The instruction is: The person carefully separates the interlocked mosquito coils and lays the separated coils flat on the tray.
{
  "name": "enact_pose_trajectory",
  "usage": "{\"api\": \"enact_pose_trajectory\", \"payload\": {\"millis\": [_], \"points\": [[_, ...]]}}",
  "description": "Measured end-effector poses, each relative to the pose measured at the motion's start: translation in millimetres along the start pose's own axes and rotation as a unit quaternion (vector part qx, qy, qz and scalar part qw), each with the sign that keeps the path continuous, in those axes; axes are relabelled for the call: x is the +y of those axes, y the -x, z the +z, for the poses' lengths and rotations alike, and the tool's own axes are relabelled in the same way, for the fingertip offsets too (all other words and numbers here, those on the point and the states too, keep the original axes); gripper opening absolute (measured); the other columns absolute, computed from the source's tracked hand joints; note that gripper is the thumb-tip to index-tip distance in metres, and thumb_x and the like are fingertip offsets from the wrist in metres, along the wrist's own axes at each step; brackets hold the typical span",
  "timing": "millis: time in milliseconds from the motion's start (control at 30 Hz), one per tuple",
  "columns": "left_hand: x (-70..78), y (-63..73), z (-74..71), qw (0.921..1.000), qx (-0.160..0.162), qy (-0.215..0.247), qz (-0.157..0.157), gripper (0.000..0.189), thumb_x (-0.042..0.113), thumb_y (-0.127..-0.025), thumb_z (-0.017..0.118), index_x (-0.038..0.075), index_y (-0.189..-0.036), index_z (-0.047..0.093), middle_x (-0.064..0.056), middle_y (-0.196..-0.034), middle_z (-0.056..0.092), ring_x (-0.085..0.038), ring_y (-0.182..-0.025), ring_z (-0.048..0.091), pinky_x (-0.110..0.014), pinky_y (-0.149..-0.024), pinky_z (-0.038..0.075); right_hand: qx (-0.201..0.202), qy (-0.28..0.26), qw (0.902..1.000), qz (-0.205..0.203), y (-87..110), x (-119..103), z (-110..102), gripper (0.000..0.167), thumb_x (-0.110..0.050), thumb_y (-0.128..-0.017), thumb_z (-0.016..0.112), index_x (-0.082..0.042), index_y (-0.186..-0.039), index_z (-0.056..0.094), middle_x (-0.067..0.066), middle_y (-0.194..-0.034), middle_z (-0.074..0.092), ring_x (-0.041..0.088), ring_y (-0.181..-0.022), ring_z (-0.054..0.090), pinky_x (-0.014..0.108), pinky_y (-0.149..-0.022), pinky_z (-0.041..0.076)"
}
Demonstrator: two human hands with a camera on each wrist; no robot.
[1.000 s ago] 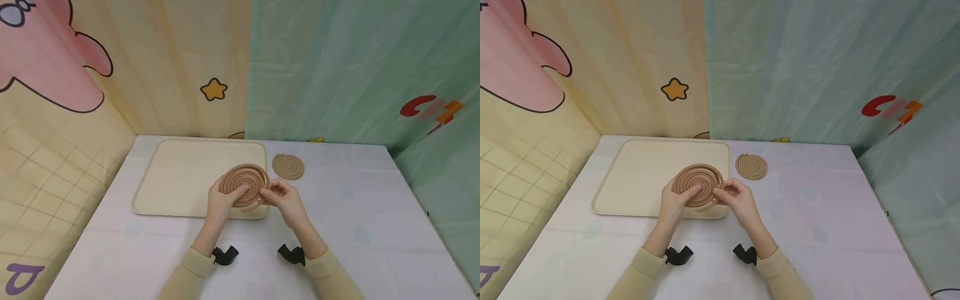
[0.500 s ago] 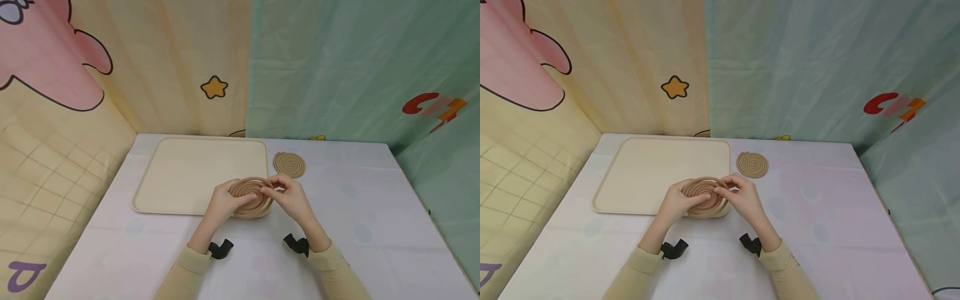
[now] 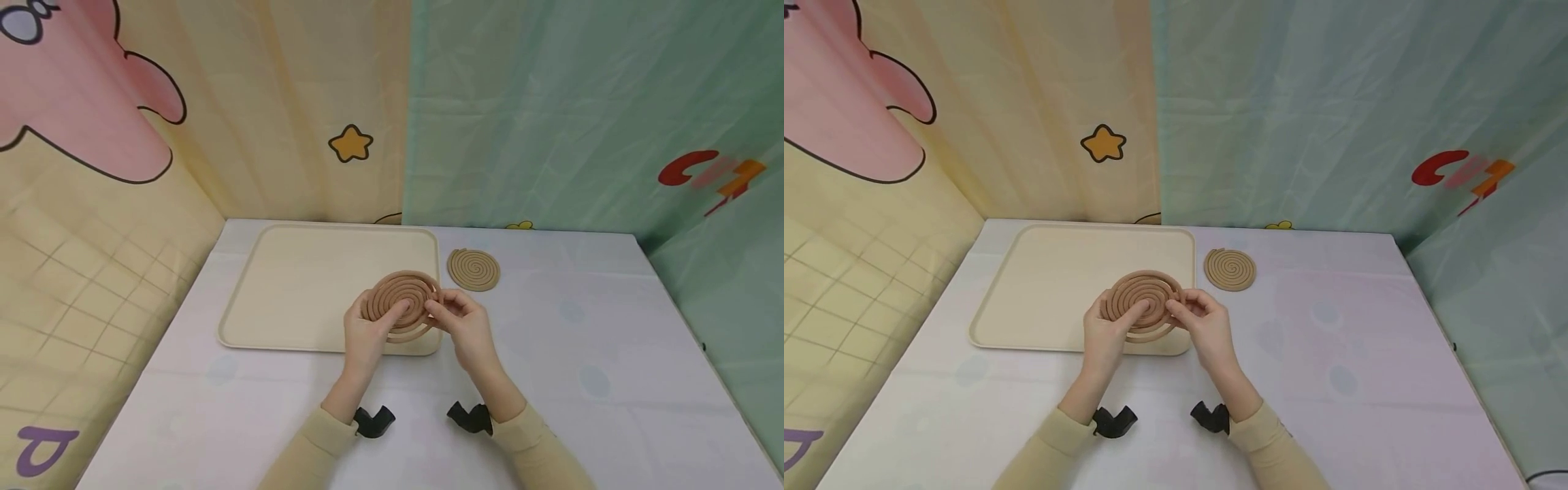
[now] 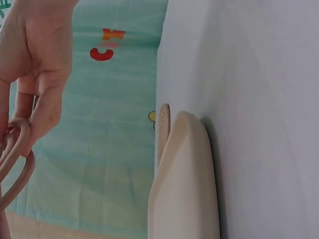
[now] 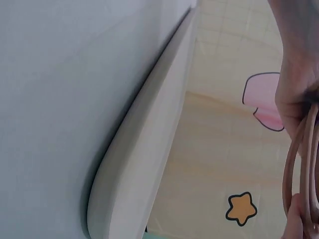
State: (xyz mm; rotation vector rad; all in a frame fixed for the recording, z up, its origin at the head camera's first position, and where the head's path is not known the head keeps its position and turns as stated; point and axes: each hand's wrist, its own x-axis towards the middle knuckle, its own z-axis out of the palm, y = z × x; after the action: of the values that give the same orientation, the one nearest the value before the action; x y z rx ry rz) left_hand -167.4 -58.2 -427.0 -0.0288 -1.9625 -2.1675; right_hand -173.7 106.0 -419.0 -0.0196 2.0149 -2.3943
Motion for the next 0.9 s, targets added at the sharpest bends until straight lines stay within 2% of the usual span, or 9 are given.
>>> {"api": "enact_pose_trajectory", "payload": {"millis": [100, 200, 333, 433, 567, 633, 700, 800, 900], "points": [[-1.0, 1.0, -2.7, 0.9993, -0.013, -0.016, 0.030, 0.027, 0.012, -0.080, 0.082, 0.001, -0.102, 0.069, -0.008, -0.089, 0.071, -0.009, -0.078, 0.067, -0.021, -0.066, 0.056, -0.011, 0.037, 0.9992, -0.012, 0.5, 1, -2, 0.012, 0.003, -0.088, 0.069, 0.001, -0.097, 0.062, -0.004, -0.087, 0.064, 0.007, -0.082, 0.066, 0.024, -0.076, 0.059], [-0.7, 0.0, -7.8, 0.9972, -0.036, -0.046, 0.046, 0.023, 0.010, -0.080, 0.082, 0.003, -0.099, 0.070, -0.009, -0.082, 0.069, -0.007, -0.069, 0.061, -0.019, -0.058, 0.051, -0.028, 0.115, 0.9914, -0.054, 1.4, 0, -6, 0.018, 0.000, -0.086, 0.073, 0.003, -0.099, 0.063, -0.002, -0.092, 0.061, 0.007, -0.086, 0.063, 0.021, -0.076, 0.057], [0.9, -2.9, -13.7, 0.9928, -0.071, -0.085, 0.044, 0.025, 0.014, -0.079, 0.083, 0.007, -0.101, 0.071, -0.011, -0.081, 0.069, -0.007, -0.067, 0.056, -0.019, -0.057, 0.048, -0.045, 0.202, 0.9680, -0.142, 3.9, -4, -9, 0.020, -0.004, -0.083, 0.077, 0.000, -0.098, 0.065, 0.005, -0.092, 0.060, 0.008, -0.087, 0.060, 0.019, -0.075, 0.056], [1.9, -4.6, -15.5, 0.9886, -0.102, -0.106, 0.031, 0.027, 0.018, -0.079, 0.083, 0.011, -0.103, 0.073, -0.010, -0.085, 0.071, -0.010, -0.071, 0.059, -0.021, -0.061, 0.051, -0.052, 0.245, 0.9433, -0.218, 5.2, -8, -8, 0.019, -0.004, -0.081, 0.079, -0.004, -0.096, 0.067, 0.006, -0.089, 0.061, 0.008, -0.084, 0.058, 0.020, -0.072, 0.055], [0.5, -5.2, -15.9, 0.9834, -0.127, -0.130, 0.011, 0.025, 0.022, -0.079, 0.084, 0.015, -0.101, 0.073, -0.003, -0.081, 0.069, -0.010, -0.070, 0.056, -0.022, -0.061, 0.049, -0.057, 0.292, 0.9160, -0.269, 5.2, -11, -7, 0.021, -0.004, -0.079, 0.080, -0.008, -0.096, 0.069, 0.001, -0.087, 0.064, 0.007, -0.080, 0.058, 0.020, -0.069, 0.055], [-1.4, -5.1, -15.8, 0.9822, -0.127, -0.139, 0.004, 0.026, 0.023, -0.079, 0.084, 0.016, -0.102, 0.073, -0.002, -0.079, 0.067, -0.010, -0.068, 0.054, -0.022, -0.059, 0.047, -0.058, 0.293, 0.9187, -0.259, 5.0, -11, -7, 0.019, -0.004, -0.079, 0.080, -0.007, -0.095, 0.069, 0.002, -0.087, 0.065, 0.008, -0.081, 0.059, 0.020, -0.069, 0.056], [-2.3, -5.0, -15.9, 0.9824, -0.120, -0.143, -0.006, 0.029, 0.024, -0.078, 0.085, 0.015, -0.104, 0.073, -0.003, -0.081, 0.066, -0.011, -0.072, 0.055, -0.021, -0.062, 0.048, -0.051, 0.269, 0.9351, -0.225, 5.1, -9, -7, 0.017, -0.004, -0.081, 0.079, -0.005, -0.094, 0.068, 0.005, -0.088, 0.065, 0.008, -0.083, 0.059, 0.020, -0.071, 0.057], [-4.3, -5.2, -15.3, 0.9868, -0.105, -0.120, -0.026, 0.036, 0.022, -0.078, 0.084, 0.013, -0.110, 0.071, -0.004, -0.099, 0.070, -0.011, -0.090, 0.060, -0.020, -0.072, 0.052, -0.031, 0.208, 0.9652, -0.156, 5.1, -6, -6, 0.018, -0.003, -0.082, 0.078, 0.000, -0.096, 0.067, 0.009, -0.093, 0.064, 0.008, -0.087, 0.061, 0.019, -0.074, 0.057], [-6.9, -5.9, -14.7, 0.9913, -0.090, -0.083, -0.047, 0.042, 0.019, -0.079, 0.083, 0.011, -0.118, 0.069, -0.006, -0.115, 0.069, -0.012, -0.101, 0.062, -0.020, -0.079, 0.054, -0.010, 0.154, 0.9837, -0.091, 5.1, -2, -4, 0.022, -0.003, -0.083, 0.077, 0.004, -0.100, 0.066, 0.009, -0.096, 0.063, 0.008, -0.088, 0.062, 0.019, -0.073, 0.057]]}}
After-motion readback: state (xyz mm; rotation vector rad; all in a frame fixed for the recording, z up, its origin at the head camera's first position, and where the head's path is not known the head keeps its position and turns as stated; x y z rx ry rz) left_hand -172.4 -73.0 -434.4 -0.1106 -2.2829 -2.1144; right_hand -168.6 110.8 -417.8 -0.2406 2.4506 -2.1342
